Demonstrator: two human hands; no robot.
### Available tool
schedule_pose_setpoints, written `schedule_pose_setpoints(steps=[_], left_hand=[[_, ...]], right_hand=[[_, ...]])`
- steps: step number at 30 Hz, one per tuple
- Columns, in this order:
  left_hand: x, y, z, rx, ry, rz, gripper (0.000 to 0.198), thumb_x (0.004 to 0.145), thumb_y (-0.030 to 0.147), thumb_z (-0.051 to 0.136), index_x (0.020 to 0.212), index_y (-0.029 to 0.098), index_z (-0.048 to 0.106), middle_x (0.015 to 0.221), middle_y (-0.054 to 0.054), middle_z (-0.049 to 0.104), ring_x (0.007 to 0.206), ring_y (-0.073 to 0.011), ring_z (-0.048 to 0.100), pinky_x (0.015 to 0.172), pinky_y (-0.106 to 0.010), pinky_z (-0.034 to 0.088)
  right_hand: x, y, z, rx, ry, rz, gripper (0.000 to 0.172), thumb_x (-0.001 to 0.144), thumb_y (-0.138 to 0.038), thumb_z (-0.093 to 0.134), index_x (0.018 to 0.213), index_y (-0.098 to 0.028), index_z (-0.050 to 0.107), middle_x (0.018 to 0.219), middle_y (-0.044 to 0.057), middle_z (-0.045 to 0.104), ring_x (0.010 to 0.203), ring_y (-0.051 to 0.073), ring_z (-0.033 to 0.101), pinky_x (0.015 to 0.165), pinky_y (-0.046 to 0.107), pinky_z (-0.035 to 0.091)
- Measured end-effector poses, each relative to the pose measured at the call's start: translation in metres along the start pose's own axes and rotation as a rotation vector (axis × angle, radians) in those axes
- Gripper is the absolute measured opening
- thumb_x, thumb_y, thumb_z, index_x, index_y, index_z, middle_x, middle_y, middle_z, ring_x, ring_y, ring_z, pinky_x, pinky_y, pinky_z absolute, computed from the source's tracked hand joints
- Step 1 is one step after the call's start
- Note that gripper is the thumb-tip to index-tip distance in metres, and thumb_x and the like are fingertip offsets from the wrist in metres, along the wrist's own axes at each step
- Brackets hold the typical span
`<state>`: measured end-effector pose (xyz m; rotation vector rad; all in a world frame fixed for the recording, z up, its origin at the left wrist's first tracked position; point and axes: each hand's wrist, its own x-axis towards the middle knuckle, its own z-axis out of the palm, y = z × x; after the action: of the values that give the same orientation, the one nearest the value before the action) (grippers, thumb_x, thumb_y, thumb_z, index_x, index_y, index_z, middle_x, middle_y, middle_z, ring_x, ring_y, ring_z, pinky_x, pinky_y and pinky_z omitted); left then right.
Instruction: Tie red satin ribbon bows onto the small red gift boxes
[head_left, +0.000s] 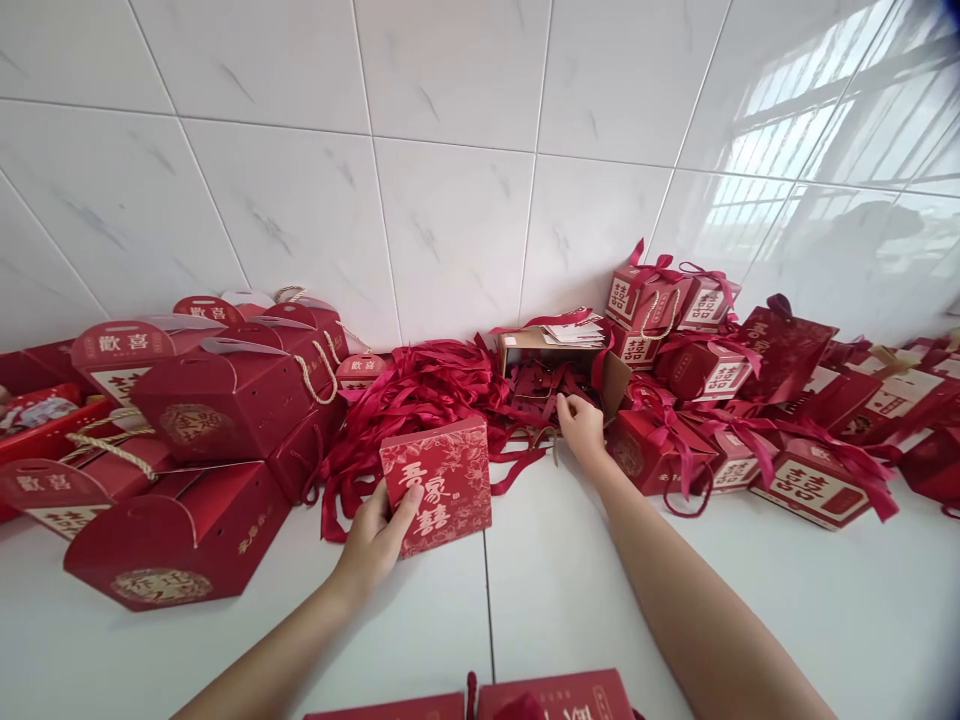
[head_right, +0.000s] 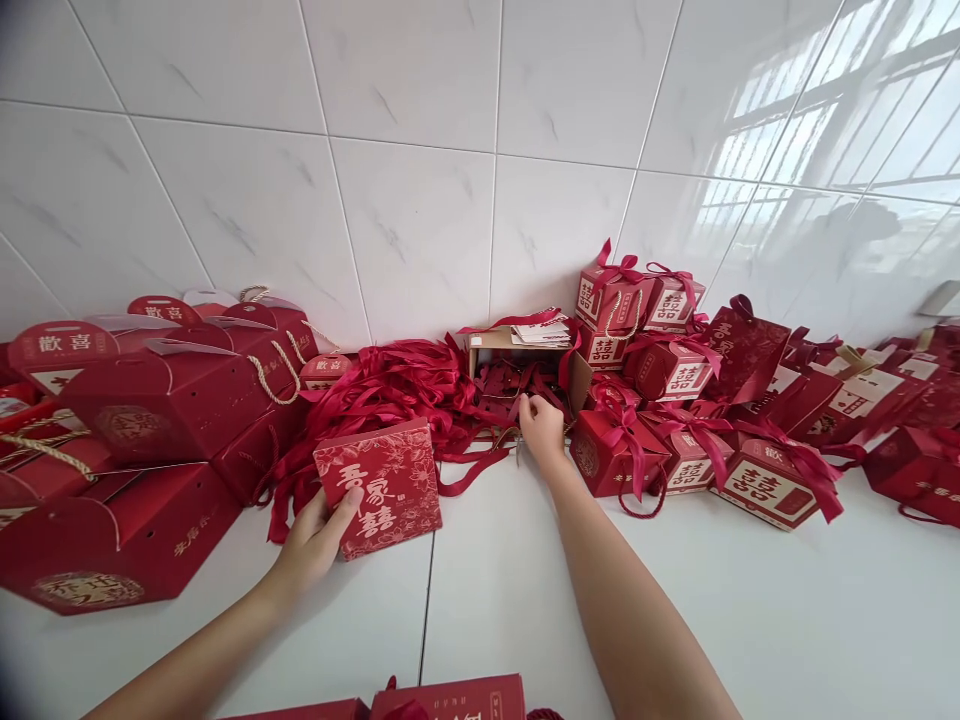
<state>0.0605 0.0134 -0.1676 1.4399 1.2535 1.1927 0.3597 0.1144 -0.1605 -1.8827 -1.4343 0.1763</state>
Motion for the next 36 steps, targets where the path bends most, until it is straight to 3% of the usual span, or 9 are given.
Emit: schedule_pose_setpoints(steps=[6, 11, 16, 19, 22, 26, 28, 32, 36], left_hand=[[0.0, -0.001, 0.0, 0.012, 0.025, 0.025, 0.054, 0.077, 0.059, 0.057, 0.111, 0.017, 0.059, 0.109, -0.012, 0.07, 0.1, -0.0296, 0.066, 0.083, -0.037, 0.054], [0.001, -0.001, 0.001, -0.016, 0.011, 0.029, 0.053, 0.079, 0.057, 0.057, 0.111, 0.016, 0.058, 0.11, -0.013, 0.069, 0.103, -0.0303, 0.064, 0.085, -0.038, 0.053], [-0.003, 0.006, 0.001, -0.061, -0.011, 0.037, 0.043, 0.08, 0.053, 0.057, 0.105, 0.019, 0.059, 0.108, -0.011, 0.07, 0.099, -0.0284, 0.066, 0.086, -0.038, 0.053], [-0.01, 0.01, 0.003, -0.025, 0.004, 0.127, 0.038, 0.083, 0.05, 0.053, 0.104, 0.019, 0.061, 0.1, -0.007, 0.072, 0.096, -0.0281, 0.067, 0.083, -0.037, 0.054], [-0.011, 0.019, 0.001, -0.013, 0.147, 0.301, 0.04, 0.084, 0.048, 0.051, 0.11, 0.018, 0.055, 0.107, -0.007, 0.066, 0.104, -0.0294, 0.062, 0.086, -0.039, 0.051], [-0.006, 0.069, -0.012, -0.073, 0.456, 0.584, 0.048, 0.082, 0.055, 0.045, 0.117, 0.022, 0.043, 0.14, -0.01, 0.038, 0.129, -0.0268, 0.04, 0.1, -0.039, 0.042], [-0.011, 0.111, -0.021, -0.204, 0.538, 0.821, 0.031, 0.082, 0.043, 0.053, 0.104, 0.021, 0.052, 0.126, -0.008, 0.05, 0.12, -0.0245, 0.047, 0.091, -0.036, 0.046], [-0.037, 0.181, -0.033, -0.213, 0.361, 0.856, 0.007, 0.086, 0.025, 0.055, 0.082, 0.02, 0.058, 0.083, -0.001, 0.062, 0.085, -0.0169, 0.06, 0.076, -0.03, 0.047], [-0.063, 0.192, -0.026, 0.256, 0.199, 0.714, 0.012, 0.083, 0.031, 0.062, 0.092, 0.022, 0.06, 0.091, -0.001, 0.064, 0.087, -0.0178, 0.06, 0.079, -0.032, 0.048]], right_hand=[[-0.007, -0.024, -0.001, -0.085, -0.331, 0.037, 0.024, 0.071, -0.033, 0.073, 0.06, -0.015, 0.06, 0.058, 0.006, 0.059, 0.06, 0.019, 0.056, 0.058, 0.029, 0.041], [-0.018, -0.035, -0.012, -0.061, -0.459, 0.065, 0.023, 0.088, -0.034, 0.06, 0.083, -0.012, 0.061, 0.077, 0.001, 0.062, 0.068, 0.012, 0.06, 0.066, 0.028, 0.05], [-0.017, -0.055, -0.067, 0.13, -0.504, 0.079, 0.03, 0.081, -0.031, 0.065, 0.061, -0.018, 0.046, 0.052, -0.001, 0.055, 0.052, 0.014, 0.058, 0.053, 0.026, 0.047], [-0.032, -0.072, -0.108, 0.295, -0.517, 0.042, 0.028, 0.085, -0.038, 0.057, 0.069, -0.02, 0.043, 0.062, -0.001, 0.061, 0.06, 0.014, 0.065, 0.053, 0.023, 0.05], [-0.054, -0.088, -0.135, 0.484, -0.569, -0.017, 0.025, 0.083, -0.039, 0.059, 0.076, -0.02, 0.045, 0.066, -0.001, 0.061, 0.065, 0.015, 0.067, 0.053, 0.021, 0.051], [-0.074, -0.103, -0.141, 0.664, -0.564, -0.072, 0.02, 0.075, -0.033, 0.067, 0.084, -0.019, 0.055, 0.072, 0.0, 0.063, 0.067, 0.015, 0.066, 0.053, 0.02, 0.05], [-0.079, -0.108, -0.136, 0.715, -0.563, -0.132, 0.02, 0.075, -0.033, 0.066, 0.084, -0.019, 0.057, 0.074, 0.001, 0.063, 0.065, 0.013, 0.063, 0.053, 0.02, 0.048], [-0.086, -0.114, -0.131, 0.844, -0.59, -0.241, 0.017, 0.075, -0.03, 0.065, 0.083, -0.017, 0.057, 0.064, -0.003, 0.056, 0.052, 0.007, 0.048, 0.047, 0.018, 0.037], [-0.099, -0.121, -0.137, 0.811, -0.625, -0.34, 0.009, 0.077, -0.021, 0.062, 0.083, -0.017, 0.058, 0.066, -0.003, 0.055, 0.054, 0.007, 0.046, 0.05, 0.019, 0.036]])
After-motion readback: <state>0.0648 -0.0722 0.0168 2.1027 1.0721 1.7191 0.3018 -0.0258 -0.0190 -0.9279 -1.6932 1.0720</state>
